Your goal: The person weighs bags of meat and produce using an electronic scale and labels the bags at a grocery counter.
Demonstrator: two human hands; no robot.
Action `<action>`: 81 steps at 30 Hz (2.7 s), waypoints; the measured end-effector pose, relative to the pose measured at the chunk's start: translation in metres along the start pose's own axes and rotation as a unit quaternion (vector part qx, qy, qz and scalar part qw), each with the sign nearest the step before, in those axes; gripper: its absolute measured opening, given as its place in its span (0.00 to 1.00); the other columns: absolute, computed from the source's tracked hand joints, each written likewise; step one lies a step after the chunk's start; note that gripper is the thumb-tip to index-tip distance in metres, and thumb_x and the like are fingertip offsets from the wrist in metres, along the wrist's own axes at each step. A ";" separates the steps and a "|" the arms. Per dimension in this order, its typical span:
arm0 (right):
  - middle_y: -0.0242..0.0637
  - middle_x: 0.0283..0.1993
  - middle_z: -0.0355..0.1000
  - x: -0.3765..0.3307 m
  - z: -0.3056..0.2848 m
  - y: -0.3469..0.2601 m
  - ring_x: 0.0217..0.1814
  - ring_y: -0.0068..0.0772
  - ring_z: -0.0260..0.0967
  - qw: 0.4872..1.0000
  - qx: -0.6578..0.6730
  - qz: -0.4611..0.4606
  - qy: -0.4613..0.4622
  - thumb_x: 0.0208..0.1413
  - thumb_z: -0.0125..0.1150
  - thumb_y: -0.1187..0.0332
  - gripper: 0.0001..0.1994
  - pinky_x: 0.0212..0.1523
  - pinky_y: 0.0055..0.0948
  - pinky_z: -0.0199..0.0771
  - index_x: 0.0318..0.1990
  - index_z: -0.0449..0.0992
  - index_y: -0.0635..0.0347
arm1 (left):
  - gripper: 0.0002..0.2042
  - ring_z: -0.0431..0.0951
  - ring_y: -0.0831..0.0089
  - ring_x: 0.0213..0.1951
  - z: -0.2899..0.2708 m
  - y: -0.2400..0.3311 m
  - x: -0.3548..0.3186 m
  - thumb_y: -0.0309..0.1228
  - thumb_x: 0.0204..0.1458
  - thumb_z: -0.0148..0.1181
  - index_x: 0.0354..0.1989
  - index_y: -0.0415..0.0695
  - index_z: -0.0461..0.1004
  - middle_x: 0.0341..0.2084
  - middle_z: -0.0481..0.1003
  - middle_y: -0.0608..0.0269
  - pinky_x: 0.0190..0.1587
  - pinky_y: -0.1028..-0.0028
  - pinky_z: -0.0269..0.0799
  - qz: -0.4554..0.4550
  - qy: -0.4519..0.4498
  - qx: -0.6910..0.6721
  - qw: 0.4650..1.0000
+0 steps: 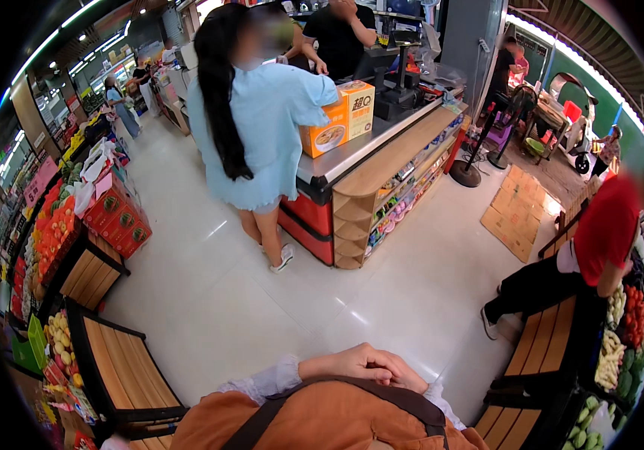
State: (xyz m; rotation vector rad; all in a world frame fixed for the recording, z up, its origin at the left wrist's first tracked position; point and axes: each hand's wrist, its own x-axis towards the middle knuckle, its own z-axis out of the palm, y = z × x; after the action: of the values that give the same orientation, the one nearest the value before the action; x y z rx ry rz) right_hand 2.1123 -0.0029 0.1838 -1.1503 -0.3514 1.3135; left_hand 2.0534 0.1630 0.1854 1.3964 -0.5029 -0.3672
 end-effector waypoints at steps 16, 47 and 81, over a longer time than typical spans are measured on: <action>0.35 0.34 0.70 0.168 -0.288 -0.214 0.30 0.21 0.68 0.988 -0.124 -0.035 -0.080 0.60 0.47 0.70 0.09 0.27 0.19 0.70 0.43 0.70 0.65 | 0.10 0.77 0.75 0.30 -0.225 -0.025 0.289 0.26 0.53 0.56 0.42 0.37 0.76 0.28 0.79 0.59 0.34 0.77 0.71 0.047 0.125 0.038 0.990; 0.32 0.32 0.71 0.500 -0.439 -0.411 0.40 0.18 0.67 0.859 -0.067 0.307 -0.405 0.62 0.42 0.56 0.19 0.41 0.15 0.66 0.45 0.72 0.63 | 0.24 0.72 0.72 0.46 -0.486 0.019 0.399 0.47 0.59 0.46 0.51 0.37 0.71 0.39 0.77 0.60 0.52 0.72 0.63 0.033 0.395 -0.084 0.914; 0.28 0.16 0.64 0.535 -0.444 -0.415 0.20 0.17 0.59 0.737 -0.187 0.322 -0.564 0.61 0.40 0.58 0.19 0.24 0.15 0.57 0.37 0.73 0.65 | 0.26 0.72 0.74 0.45 -0.449 0.023 0.439 0.51 0.56 0.49 0.50 0.40 0.72 0.39 0.77 0.57 0.47 0.78 0.62 0.042 0.563 -0.125 0.816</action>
State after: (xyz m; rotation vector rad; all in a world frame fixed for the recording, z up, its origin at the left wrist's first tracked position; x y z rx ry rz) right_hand 2.8467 0.3300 0.1148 -0.6318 -1.2229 2.6028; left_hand 2.6636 0.3100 0.2162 1.0924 0.4602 0.4763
